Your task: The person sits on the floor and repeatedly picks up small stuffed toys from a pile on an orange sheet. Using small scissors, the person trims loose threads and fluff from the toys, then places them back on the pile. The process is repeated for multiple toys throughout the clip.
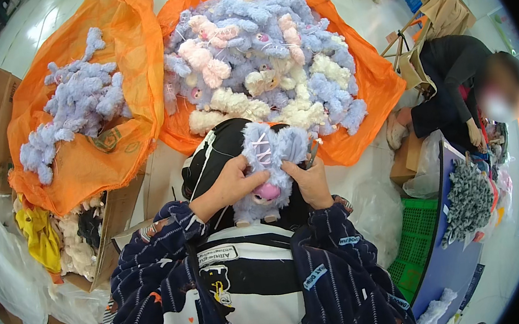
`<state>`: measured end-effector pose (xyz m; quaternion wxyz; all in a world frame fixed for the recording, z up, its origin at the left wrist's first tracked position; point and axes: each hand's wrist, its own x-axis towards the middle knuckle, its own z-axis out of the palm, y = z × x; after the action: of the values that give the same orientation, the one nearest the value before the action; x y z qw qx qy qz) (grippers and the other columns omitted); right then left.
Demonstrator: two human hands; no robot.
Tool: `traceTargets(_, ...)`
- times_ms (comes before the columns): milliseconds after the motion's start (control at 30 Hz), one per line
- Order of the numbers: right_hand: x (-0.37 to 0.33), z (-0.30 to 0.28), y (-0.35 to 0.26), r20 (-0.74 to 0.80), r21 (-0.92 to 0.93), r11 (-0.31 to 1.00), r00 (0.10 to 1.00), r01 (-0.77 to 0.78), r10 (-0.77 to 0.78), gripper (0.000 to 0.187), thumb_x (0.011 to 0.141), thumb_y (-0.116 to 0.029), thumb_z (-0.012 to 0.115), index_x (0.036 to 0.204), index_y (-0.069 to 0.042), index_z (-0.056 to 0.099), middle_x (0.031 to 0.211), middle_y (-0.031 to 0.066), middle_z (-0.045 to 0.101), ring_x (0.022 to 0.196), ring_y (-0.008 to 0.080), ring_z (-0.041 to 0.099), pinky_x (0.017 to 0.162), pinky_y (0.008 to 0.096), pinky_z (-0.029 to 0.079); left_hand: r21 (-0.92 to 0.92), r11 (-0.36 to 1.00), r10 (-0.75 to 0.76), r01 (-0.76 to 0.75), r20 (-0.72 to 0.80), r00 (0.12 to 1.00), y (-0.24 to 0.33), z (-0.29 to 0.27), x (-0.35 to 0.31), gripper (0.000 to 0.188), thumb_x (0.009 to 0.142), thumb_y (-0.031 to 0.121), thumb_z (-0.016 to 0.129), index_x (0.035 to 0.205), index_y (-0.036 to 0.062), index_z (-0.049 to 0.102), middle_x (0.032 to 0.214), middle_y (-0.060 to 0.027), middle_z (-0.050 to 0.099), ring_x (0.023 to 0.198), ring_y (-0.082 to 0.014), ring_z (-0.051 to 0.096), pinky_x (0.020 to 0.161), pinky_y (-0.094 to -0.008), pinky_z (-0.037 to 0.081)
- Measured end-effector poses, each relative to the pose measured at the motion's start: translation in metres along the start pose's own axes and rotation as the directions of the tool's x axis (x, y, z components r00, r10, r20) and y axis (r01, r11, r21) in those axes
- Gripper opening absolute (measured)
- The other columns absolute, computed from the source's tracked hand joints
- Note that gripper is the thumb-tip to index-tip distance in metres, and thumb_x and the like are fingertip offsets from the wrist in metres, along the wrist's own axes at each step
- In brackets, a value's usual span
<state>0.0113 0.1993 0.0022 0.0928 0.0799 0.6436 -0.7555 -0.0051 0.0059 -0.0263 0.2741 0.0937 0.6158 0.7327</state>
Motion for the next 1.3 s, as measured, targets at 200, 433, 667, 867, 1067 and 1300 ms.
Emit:
traceTargets(200, 0.006, 0.009, 0.021, -0.172, -0.156, 0.962, 0.953, 0.224, -0.250, 0.027, 0.078, -0.006, 0.069, 0.103, 0.003, 0.061, 0.092, 0.0041, 0.065, 0.081, 0.0103, 0.059, 0.075, 0.0253, 0.047, 0.049, 0.977, 0.213, -0.208, -0.135, 0.968, -0.003, 0.008, 0.006, 0.028, 0.083, 0.008, 0.061, 0.109, 0.0003, 0.057, 0.094, -0.0013, 0.061, 0.084, -0.0066, 0.054, 0.074, -0.0239, 0.046)
traceTargets(433, 0.012, 0.011, 0.015, -0.207, -0.055, 0.980, 0.958, 0.192, -0.199, 0.024, 0.080, -0.008, 0.067, 0.100, 0.002, 0.060, 0.094, 0.0043, 0.064, 0.085, 0.0101, 0.058, 0.076, 0.0248, 0.046, -0.128, 0.962, 0.218, -0.240, -0.166, 0.962, 0.003, 0.005, 0.010, 0.027, 0.086, 0.007, 0.059, 0.112, 0.0016, 0.055, 0.102, -0.0018, 0.060, 0.092, -0.0077, 0.053, 0.081, -0.0250, 0.045)
traceTargets(667, 0.015, 0.011, 0.029, -0.280, 0.014, 0.985, 0.946, 0.172, -0.161, 0.027, 0.082, -0.012, 0.067, 0.104, 0.001, 0.059, 0.096, 0.0038, 0.062, 0.084, 0.0103, 0.056, 0.075, 0.0248, 0.045, 0.005, 0.948, 0.305, -0.317, -0.291, 0.907, -0.008, 0.005, 0.016, 0.029, 0.088, 0.008, 0.058, 0.115, 0.0020, 0.051, 0.105, -0.0023, 0.059, 0.095, -0.0087, 0.053, 0.083, -0.0253, 0.044)
traceTargets(867, 0.011, 0.016, 0.004, -0.235, 0.254, 0.957, 0.969, 0.140, -0.079, 0.023, 0.081, -0.010, 0.066, 0.101, -0.001, 0.059, 0.090, 0.0025, 0.062, 0.077, 0.0093, 0.057, 0.067, 0.0230, 0.046, -0.248, 0.968, -0.036, 0.035, 0.003, 0.999, -0.011, -0.015, -0.006, 0.044, 0.091, 0.022, 0.053, 0.127, 0.0007, 0.042, 0.119, -0.0063, 0.051, 0.107, -0.0110, 0.047, 0.092, -0.0264, 0.038)
traceTargets(1067, 0.014, 0.014, -0.007, -0.266, 0.448, 0.884, 0.964, 0.133, -0.011, 0.027, 0.081, -0.011, 0.066, 0.105, -0.004, 0.055, 0.087, 0.0010, 0.060, 0.070, 0.0081, 0.057, 0.059, 0.0209, 0.045, -0.293, 0.935, -0.030, 0.198, 0.494, 0.869, -0.015, -0.022, -0.042, 0.059, 0.085, 0.017, 0.060, 0.135, 0.0010, 0.032, 0.128, -0.0092, 0.046, 0.116, -0.0160, 0.045, 0.098, -0.0306, 0.036)
traceTargets(1300, 0.003, 0.020, -0.025, -0.158, -0.351, 0.915, 0.951, 0.199, -0.267, 0.025, 0.084, -0.016, 0.064, 0.100, 0.003, 0.058, 0.086, 0.0052, 0.061, 0.075, 0.0132, 0.057, 0.067, 0.0261, 0.045, -0.418, 0.894, -0.134, 0.161, 0.095, 0.986, -0.010, 0.005, -0.034, 0.047, 0.083, 0.007, 0.062, 0.126, 0.0011, 0.044, 0.117, -0.0078, 0.056, 0.103, -0.0163, 0.055, 0.089, -0.0302, 0.045)
